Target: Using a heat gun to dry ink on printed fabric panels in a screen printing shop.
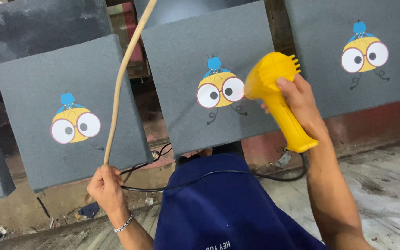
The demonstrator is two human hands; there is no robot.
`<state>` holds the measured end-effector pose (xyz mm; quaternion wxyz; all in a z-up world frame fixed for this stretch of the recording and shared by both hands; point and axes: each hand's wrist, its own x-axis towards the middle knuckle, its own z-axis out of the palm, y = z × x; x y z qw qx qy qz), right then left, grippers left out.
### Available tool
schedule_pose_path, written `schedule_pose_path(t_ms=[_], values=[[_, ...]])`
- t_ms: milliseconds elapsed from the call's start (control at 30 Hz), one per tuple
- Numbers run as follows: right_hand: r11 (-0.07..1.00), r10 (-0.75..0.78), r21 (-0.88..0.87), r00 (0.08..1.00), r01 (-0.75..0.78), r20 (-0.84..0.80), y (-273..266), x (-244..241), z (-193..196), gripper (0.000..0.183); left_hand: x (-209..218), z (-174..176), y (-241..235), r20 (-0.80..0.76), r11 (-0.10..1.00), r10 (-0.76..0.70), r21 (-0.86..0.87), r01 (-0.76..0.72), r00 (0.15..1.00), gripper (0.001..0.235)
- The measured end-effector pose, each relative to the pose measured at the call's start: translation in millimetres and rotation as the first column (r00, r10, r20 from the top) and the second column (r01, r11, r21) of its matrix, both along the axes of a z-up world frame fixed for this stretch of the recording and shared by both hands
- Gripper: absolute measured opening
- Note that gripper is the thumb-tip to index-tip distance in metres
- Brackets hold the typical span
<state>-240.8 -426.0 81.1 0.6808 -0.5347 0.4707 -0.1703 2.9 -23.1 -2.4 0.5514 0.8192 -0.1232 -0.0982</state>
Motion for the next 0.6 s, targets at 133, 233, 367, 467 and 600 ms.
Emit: schedule_pose_path(t_ms=[133, 233, 367, 467, 600], values=[[0.993, 0.109, 0.062, 0.983, -0.101, -0.146, 5, -3, 2, 0.046, 1, -5, 4, -0.007, 0.999, 0.029, -0.017, -0.029, 1.0, 0.054], [0.964, 0.241, 0.102, 0.97, -0.244, 0.043, 9, 8, -14, 0.048, 0, -4, 3, -0.023, 1.0, 0.021, -0.001, -0.021, 1.0, 0.051], [0.986, 0.164, 0.013, 0.986, -0.165, 0.007, 7, 9, -4, 0.044, 0, -3, 12, -0.007, 1.0, 0.029, 0.001, -0.029, 1.0, 0.048], [0.982, 0.186, 0.055, 0.975, -0.181, -0.117, 6, 13, 7, 0.043, -1, -8, 18, 0.006, 0.998, 0.05, -0.024, -0.05, 0.999, 0.05], [0.967, 0.237, 0.078, 0.968, -0.243, 0.077, 11, 31, -14, 0.049, -5, -1, 19, -0.009, 0.998, 0.045, 0.035, -0.044, 0.999, 0.05]])
